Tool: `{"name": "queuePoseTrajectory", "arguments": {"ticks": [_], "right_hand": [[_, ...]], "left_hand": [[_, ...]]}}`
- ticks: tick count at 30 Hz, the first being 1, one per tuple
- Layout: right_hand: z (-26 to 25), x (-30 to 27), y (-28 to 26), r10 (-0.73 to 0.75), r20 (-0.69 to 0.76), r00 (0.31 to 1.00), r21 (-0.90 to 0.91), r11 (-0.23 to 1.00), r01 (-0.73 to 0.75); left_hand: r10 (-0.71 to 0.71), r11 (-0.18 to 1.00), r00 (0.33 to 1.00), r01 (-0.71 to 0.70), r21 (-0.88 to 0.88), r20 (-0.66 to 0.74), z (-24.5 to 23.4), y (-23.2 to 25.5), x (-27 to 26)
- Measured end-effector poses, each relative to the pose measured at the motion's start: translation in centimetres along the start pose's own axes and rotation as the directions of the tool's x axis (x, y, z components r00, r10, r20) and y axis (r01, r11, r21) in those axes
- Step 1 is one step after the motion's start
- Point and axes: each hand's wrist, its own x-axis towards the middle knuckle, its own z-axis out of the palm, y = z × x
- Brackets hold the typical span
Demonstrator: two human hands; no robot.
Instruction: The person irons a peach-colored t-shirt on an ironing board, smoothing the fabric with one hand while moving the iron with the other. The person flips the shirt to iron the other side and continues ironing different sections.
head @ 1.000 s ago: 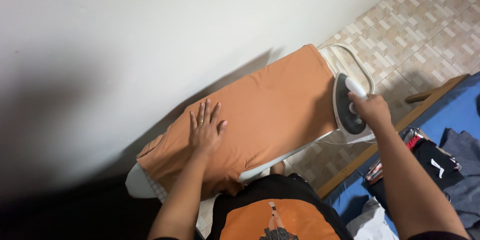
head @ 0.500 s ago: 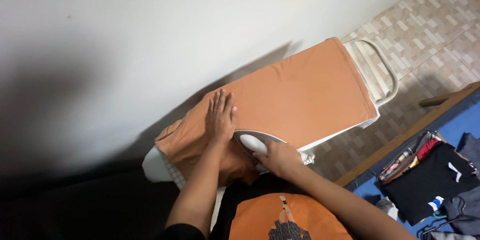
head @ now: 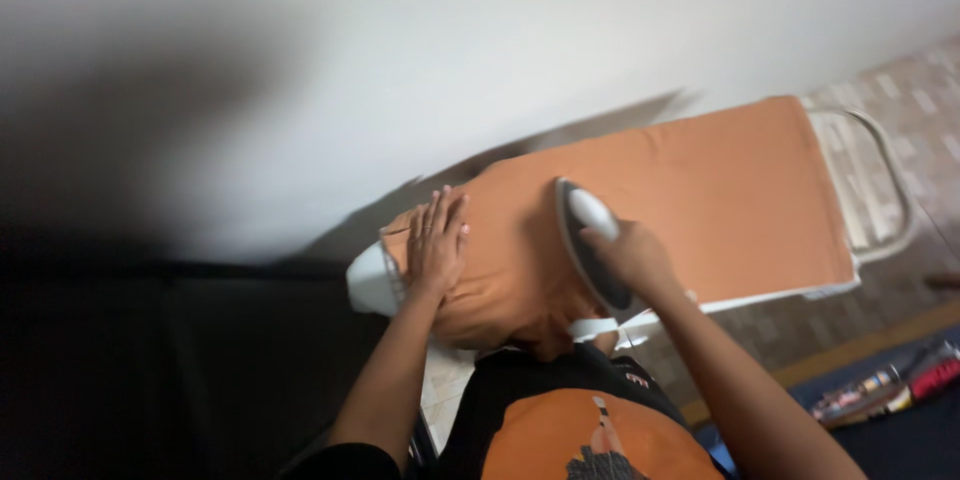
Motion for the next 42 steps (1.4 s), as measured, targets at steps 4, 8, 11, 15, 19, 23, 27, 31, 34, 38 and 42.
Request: {"name": "queuePoseTrajectory", "arguments": {"ticks": [4, 8, 11, 15, 19, 23, 27, 31, 34, 38, 42], "right_hand": [[5.3, -0.5, -5.9, -0.08, 0.127, 0.989, -0.125, 0.988, 0.096], [7.8, -1.9, -9.9, -0.365, 0.26, 0.894, -0.253, 0.868, 0.428], [8.2, -2.4, -11.9, -0.377, 0.369, 0.85, -0.343, 0.795, 0.501], [7.4, -2.8, -12.1, -0.358, 0.494, 0.792, -0.342, 0.758, 0.556], [7.8, -3.7, -11.8, -0.418, 0.599, 0.683, -0.292, 0.681, 0.672], [10.7, -6.2, -12.3, -0.435, 0.519, 0.735, -0.35, 0.677, 0.648], [11.5, -7.6, -13.3, -0.482, 0.514, 0.709, -0.295, 0.678, 0.674], [11.0, -7.4, -14.9, -0.403, 0.728, 0.555, -0.336, 0.496, 0.801], [11.1, -7.6, -14.7, -0.484, 0.576, 0.659, -0.298, 0.626, 0.721], [12.0, -6.7, -13.6, -0.375, 0.309, 0.874, -0.297, 0.835, 0.463], [13.5, -5.2, -13.1, -0.371, 0.324, 0.87, -0.31, 0.827, 0.468]], "left_hand": [[-0.29, 0.957, 0.932, 0.282, -0.068, -0.216, -0.9, -2.4, -1.9], [-0.385, 0.899, 0.908, 0.33, -0.287, -0.163, -3.0, -5.3, -3.5], [-0.312, 0.931, 0.919, 0.246, -0.269, -0.24, -3.5, -6.5, -4.1], [-0.44, 0.854, 0.882, 0.352, -0.383, -0.172, -2.8, -8.3, -4.1], [-0.462, 0.818, 0.879, 0.369, -0.442, -0.121, -1.0, -11.1, -3.6], [-0.509, 0.72, 0.854, 0.354, -0.596, -0.109, 1.0, -12.1, -4.2], [-0.592, 0.651, 0.805, 0.511, -0.561, 0.046, 1.9, -12.5, -4.3], [-0.596, 0.679, 0.8, 0.547, -0.49, 0.067, 1.9, -13.2, -3.6], [-0.633, 0.638, 0.767, 0.593, -0.492, 0.104, 1.7, -12.9, -3.3], [-0.625, 0.624, 0.775, 0.568, -0.537, 0.094, 1.7, -13.4, -3.0], [-0.594, 0.372, 0.761, 0.547, -0.75, 0.26, 3.1, -14.4, -3.0]]}}
